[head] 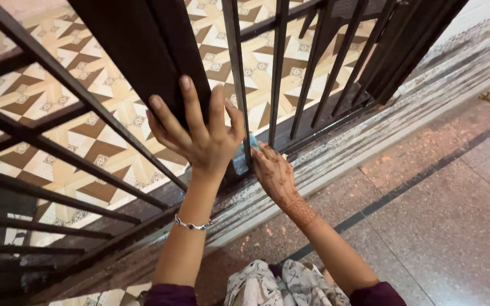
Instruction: The person cleans a metal gate by hand using a cloth.
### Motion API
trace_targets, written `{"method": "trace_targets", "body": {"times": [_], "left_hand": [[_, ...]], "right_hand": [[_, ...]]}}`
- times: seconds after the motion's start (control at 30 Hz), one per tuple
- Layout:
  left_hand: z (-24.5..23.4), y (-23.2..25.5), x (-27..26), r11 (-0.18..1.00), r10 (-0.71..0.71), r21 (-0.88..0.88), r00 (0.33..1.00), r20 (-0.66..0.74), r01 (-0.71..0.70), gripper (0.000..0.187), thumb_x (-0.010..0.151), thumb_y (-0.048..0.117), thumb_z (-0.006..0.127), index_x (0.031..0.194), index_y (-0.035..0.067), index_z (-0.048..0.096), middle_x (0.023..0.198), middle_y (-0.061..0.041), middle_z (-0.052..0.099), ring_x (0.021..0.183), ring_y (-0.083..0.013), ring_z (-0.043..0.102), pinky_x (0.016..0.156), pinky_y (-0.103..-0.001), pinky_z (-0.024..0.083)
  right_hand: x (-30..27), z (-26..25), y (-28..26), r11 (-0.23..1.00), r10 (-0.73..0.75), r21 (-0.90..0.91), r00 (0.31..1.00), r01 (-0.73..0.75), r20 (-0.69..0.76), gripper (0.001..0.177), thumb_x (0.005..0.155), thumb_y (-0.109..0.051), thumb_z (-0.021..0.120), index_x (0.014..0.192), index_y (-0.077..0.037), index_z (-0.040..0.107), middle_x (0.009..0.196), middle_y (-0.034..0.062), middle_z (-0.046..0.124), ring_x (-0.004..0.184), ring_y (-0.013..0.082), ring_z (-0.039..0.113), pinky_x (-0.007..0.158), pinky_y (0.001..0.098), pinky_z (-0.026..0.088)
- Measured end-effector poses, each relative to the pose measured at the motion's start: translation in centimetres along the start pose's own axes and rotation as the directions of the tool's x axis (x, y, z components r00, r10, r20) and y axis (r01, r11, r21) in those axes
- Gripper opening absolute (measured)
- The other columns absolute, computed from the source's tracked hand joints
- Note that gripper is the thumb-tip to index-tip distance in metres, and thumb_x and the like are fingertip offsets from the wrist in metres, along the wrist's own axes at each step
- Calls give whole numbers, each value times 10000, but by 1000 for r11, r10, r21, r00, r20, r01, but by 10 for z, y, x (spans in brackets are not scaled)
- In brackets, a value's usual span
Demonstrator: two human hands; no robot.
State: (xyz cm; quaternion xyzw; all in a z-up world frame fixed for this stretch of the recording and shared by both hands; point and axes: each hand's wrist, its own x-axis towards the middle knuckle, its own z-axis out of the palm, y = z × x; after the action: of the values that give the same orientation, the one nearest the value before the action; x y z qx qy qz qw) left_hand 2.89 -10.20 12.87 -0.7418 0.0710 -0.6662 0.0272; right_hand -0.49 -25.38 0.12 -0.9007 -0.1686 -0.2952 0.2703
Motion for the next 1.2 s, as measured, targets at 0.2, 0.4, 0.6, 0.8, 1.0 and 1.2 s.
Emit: {"method": "trace_targets", "body": {"times": [0.2,0.4,0.6,0.8,1.0,1.2], "left_hand": [[11,22,-2,992,-95,-69,992,81,101,526,1063,544,485,1532,315,553,1720,-152,135,1574,-449,0,1176,-739,-135],[19,21,-2,984,12,178,993,117,-32,741,1075,750,335,1677,333,220,1786,-134,44,1596,-538,-38,1157,-820,-157],[19,23,-3,973,-2,228,996,88,-18,682,1091,470,468,1694,325,183,1793,-136,22,1580,-549,3,1153,-840,-78],[19,22,-7,976,11,216,994,105,-34,705,1085,431,506,1694,306,175,1792,-168,28,1576,-563,-8,1140,-847,-71],[20,21,-8,974,19,225,997,68,-34,764,1018,418,526,1728,312,263,1771,-178,88,1566,-573,40,1155,-852,-40],[18,21,-6,981,21,192,995,99,-40,663,1064,495,447,1669,280,281,1753,-190,101,1544,-582,43,1128,-835,-69]], "right_hand": [[-42,-2,36,983,-24,181,998,33,-52,301,860,-27,734,1153,-95,728,1306,95,695,1162,277,711,980,393,576],[-54,12,80,715,542,579,834,-392,-104,318,919,21,606,1218,-55,687,1325,142,623,1109,251,691,834,317,601],[-39,52,55,932,356,17,925,-361,136,144,1001,-114,655,897,-14,644,939,165,672,799,337,659,725,450,551],[-27,40,20,995,100,12,986,-103,136,68,868,-40,611,896,-68,667,918,134,654,819,357,655,712,469,556],[-28,2,22,995,-19,94,995,10,101,350,810,19,571,1097,-100,731,1199,167,670,834,339,665,673,434,566],[-21,36,33,985,-116,-128,993,119,33,144,853,-47,602,954,-111,682,1162,107,687,884,368,621,789,470,573]]}}
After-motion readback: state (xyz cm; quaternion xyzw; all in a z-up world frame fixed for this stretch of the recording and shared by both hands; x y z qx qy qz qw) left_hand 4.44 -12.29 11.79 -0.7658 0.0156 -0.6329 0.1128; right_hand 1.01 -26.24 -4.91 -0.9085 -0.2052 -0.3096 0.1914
